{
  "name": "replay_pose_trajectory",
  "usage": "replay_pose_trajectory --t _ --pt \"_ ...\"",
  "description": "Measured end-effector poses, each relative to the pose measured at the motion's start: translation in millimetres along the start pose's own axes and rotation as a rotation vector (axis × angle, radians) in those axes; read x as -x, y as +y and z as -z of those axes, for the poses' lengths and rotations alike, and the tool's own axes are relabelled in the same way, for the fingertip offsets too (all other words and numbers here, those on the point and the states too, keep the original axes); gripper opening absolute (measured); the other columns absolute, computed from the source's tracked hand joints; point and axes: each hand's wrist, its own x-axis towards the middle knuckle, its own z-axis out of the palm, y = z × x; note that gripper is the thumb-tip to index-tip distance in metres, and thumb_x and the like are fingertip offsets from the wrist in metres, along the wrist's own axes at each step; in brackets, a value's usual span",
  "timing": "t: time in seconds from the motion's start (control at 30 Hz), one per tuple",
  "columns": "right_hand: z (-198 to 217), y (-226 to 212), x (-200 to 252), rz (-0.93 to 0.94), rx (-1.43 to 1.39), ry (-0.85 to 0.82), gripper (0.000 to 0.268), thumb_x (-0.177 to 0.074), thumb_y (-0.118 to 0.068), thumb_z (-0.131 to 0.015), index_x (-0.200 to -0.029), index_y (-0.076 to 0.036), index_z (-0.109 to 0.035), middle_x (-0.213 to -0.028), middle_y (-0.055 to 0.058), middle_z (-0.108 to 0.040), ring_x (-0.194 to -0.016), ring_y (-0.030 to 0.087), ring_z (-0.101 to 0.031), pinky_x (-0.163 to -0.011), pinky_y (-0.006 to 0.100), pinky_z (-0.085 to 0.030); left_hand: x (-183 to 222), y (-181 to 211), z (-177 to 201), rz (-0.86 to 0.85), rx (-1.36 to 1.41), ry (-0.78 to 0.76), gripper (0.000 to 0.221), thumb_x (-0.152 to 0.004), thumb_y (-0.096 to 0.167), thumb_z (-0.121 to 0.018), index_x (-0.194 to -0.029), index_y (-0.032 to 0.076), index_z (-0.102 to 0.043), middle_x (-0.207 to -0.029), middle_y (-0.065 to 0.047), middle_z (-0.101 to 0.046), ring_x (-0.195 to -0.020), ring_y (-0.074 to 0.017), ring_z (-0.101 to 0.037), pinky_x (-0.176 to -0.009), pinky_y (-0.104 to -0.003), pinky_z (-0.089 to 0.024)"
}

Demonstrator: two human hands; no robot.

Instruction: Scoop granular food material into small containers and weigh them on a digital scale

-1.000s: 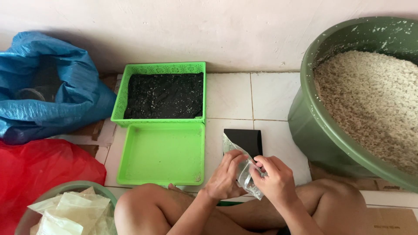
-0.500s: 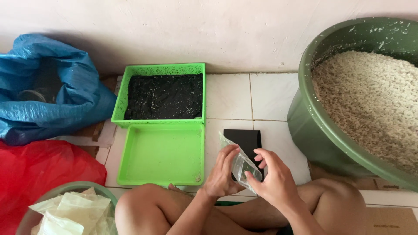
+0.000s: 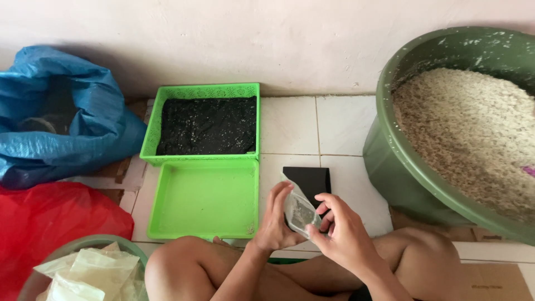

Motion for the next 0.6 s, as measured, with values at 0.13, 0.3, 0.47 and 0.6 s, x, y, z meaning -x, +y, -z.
replay_pose_trajectory --t 0.13,0.3,0.47,0.6 --pt "26.0 1.9 2.1 0.073 -0.062 0.041 0.06 -0.067 -0.024 -0.086 -0.118 -0.007 -0.057 -0.095 0.005 -0.065 -0.067 0.012 -0.061 -0.053 0.024 -0.051 0.1 0.2 1.7 -0.052 0.058 0.057 0.104 -0.054 0.022 -0.089 -0.136 0.001 -0.028 -0.145 -0.029 -0.035 -0.131 -0.0451 -0.046 -0.106 -0.051 -0.045" --pt "117.5 20.3 6.4 0.25 0.1 0.432 0.036 -0.072 -0.014 -0.078 -0.103 -0.002 -0.063 -0.094 0.009 -0.069 -0.077 0.015 -0.065 -0.064 0.025 -0.052 -8.8 22.6 9.0 0.268 0.181 -0.002 0.113 -0.046 0.007 -0.088 -0.141 0.014 -0.027 -0.139 -0.016 -0.036 -0.123 -0.033 -0.046 -0.099 -0.044 -0.046" --pt "239.1 90.6 6.2 0.274 0.51 0.675 0.027 -0.086 -0.014 -0.074 -0.102 0.004 -0.061 -0.09 0.014 -0.066 -0.074 0.022 -0.061 -0.066 0.03 -0.051 -78.9 67.2 10.3 -0.065 -0.071 0.062 0.12 -0.049 0.03 -0.088 -0.143 0.002 -0.02 -0.136 -0.021 -0.033 -0.126 -0.038 -0.042 -0.104 -0.051 -0.042" --pt "306.8 111.7 -0.5 -0.344 0.898 0.42 0.04 -0.084 -0.019 -0.069 -0.119 -0.001 -0.065 -0.105 0.021 -0.069 -0.099 0.036 -0.065 -0.078 0.044 -0.057 -161.2 146.0 -8.5 -0.317 0.069 0.022 0.115 -0.059 0.039 -0.084 -0.142 0.0 -0.014 -0.136 -0.025 -0.036 -0.131 -0.0396 -0.045 -0.113 -0.053 -0.04"
